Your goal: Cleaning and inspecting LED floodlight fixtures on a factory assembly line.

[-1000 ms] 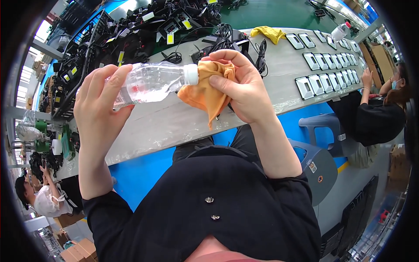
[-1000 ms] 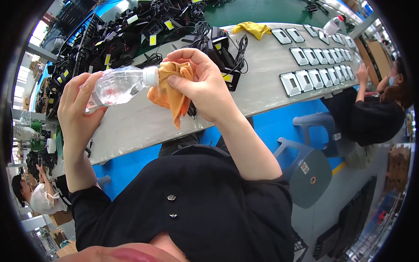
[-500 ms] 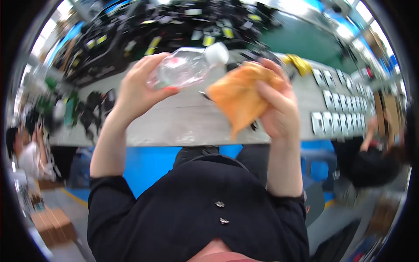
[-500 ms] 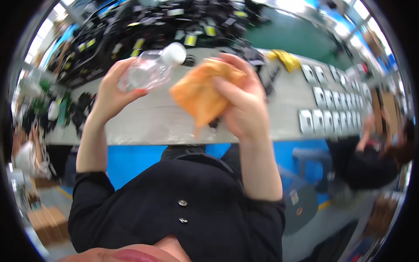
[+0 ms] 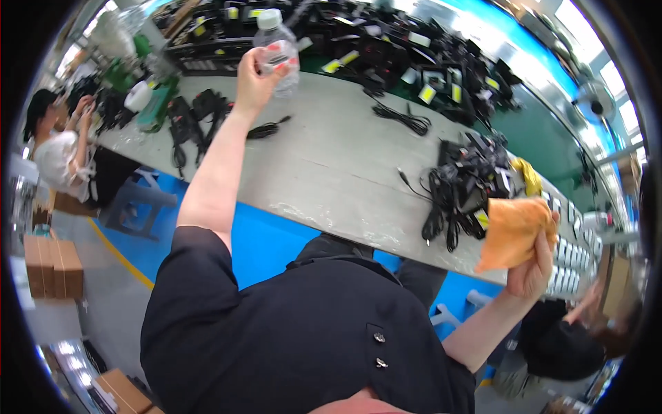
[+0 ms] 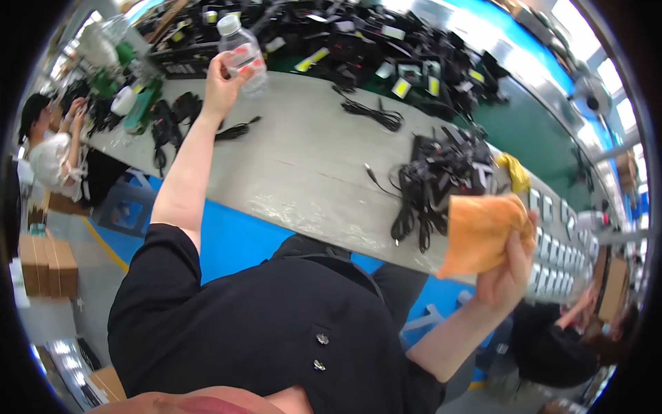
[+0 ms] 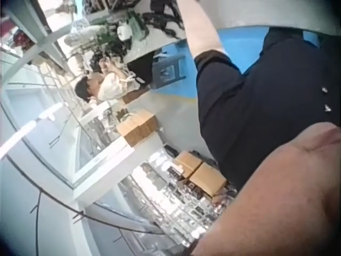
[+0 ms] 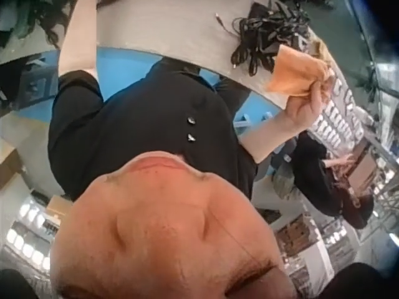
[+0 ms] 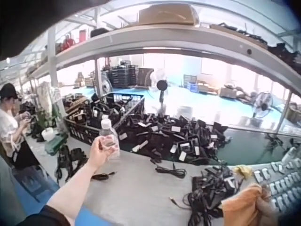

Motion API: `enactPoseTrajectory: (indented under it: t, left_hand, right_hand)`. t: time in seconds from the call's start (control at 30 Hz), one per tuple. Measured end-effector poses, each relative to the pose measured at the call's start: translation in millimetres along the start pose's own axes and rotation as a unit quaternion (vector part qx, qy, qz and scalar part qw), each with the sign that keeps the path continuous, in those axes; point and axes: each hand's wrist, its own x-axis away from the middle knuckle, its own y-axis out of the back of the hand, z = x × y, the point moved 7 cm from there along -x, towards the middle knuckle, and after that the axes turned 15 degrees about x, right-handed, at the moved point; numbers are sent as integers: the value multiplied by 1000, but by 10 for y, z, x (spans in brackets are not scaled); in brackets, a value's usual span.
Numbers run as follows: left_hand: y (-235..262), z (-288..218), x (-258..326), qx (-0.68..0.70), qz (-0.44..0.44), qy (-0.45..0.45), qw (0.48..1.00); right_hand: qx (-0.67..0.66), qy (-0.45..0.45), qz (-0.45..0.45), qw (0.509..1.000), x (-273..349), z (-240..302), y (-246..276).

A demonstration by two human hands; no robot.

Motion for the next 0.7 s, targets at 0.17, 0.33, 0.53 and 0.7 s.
enactPoseTrajectory:
  t: [0.17, 0.33, 0.53, 0.7]
  left_hand:
    - [263, 354, 4, 18, -43, 108, 993]
    - [-714, -1205, 453, -20, 26, 23, 999]
    - [-2561, -2414, 1488, 208, 389, 51, 896]
    - [-2814, -2338, 1854, 306, 403, 203, 838]
  right_hand:
    - [14, -27, -20, 999, 39, -113, -342]
    - [-47, -14, 38, 998, 42, -219, -475]
    - [-96, 36, 69, 992, 245, -101, -527]
    - [137, 24, 15, 990, 474, -230, -219]
